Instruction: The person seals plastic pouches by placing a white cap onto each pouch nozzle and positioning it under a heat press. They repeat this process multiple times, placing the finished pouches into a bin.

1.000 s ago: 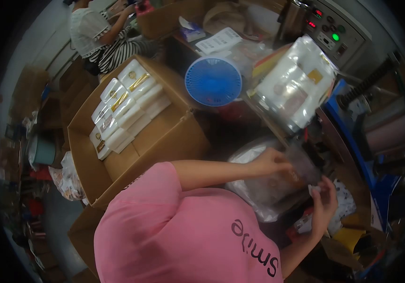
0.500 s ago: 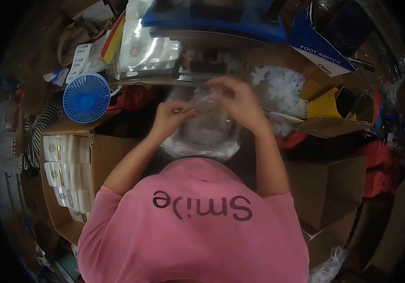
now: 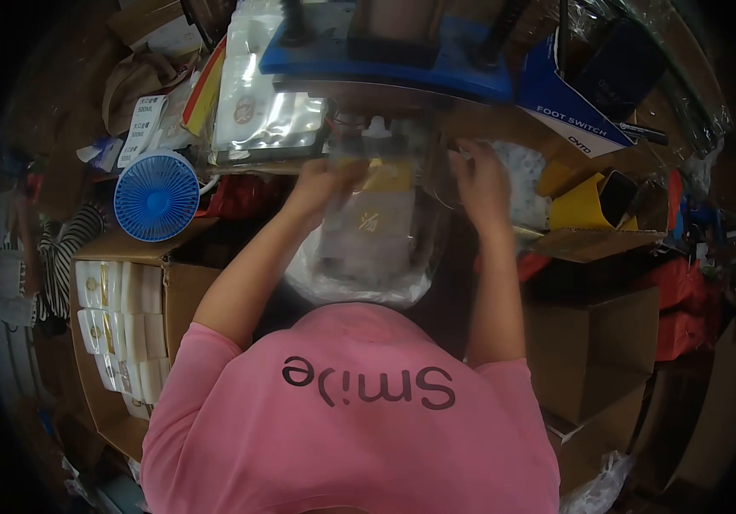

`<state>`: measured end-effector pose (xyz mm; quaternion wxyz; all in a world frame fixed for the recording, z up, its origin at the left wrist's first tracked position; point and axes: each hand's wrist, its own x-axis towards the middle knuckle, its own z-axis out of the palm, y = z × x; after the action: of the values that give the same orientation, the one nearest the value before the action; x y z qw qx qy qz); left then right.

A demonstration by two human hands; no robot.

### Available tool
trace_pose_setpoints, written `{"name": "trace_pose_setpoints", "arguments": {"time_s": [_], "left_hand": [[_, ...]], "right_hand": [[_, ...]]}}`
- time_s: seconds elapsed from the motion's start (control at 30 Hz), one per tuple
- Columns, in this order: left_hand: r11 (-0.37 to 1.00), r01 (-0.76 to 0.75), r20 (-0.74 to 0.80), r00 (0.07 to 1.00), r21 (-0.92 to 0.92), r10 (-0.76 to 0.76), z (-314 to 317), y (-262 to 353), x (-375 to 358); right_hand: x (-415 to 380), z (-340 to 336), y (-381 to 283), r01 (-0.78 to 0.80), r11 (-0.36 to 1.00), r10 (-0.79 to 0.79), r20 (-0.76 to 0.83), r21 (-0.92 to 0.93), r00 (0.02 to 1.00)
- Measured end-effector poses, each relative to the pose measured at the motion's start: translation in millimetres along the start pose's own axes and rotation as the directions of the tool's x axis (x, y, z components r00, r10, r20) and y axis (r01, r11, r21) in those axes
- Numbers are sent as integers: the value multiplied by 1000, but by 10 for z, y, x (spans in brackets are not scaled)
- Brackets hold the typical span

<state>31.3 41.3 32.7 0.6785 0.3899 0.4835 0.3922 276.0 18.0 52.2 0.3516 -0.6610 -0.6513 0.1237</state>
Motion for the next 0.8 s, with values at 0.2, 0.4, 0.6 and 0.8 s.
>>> {"name": "trace_pose_setpoints", "arguments": {"time_s": [0.2,0.4,0.6,0.8], "left_hand": [[992,2,8,1000,-122,-1,-57,-104,209],[344,-350,9,712,871,702,-670,229,232],[-34,-302,223,620,953,752,-1156,-151,-30],[660,-531,-103,732,532,673,-885,108,-391]], "right_hand": [[-19,225,396,147,943,-151,9,-299,989],[-60,188,378,67,997,-64,76,-31,995],[-139,180,286,-164,923,121,143,349,982],[-236,17,249,-220,851,199,94,477,975]]}}
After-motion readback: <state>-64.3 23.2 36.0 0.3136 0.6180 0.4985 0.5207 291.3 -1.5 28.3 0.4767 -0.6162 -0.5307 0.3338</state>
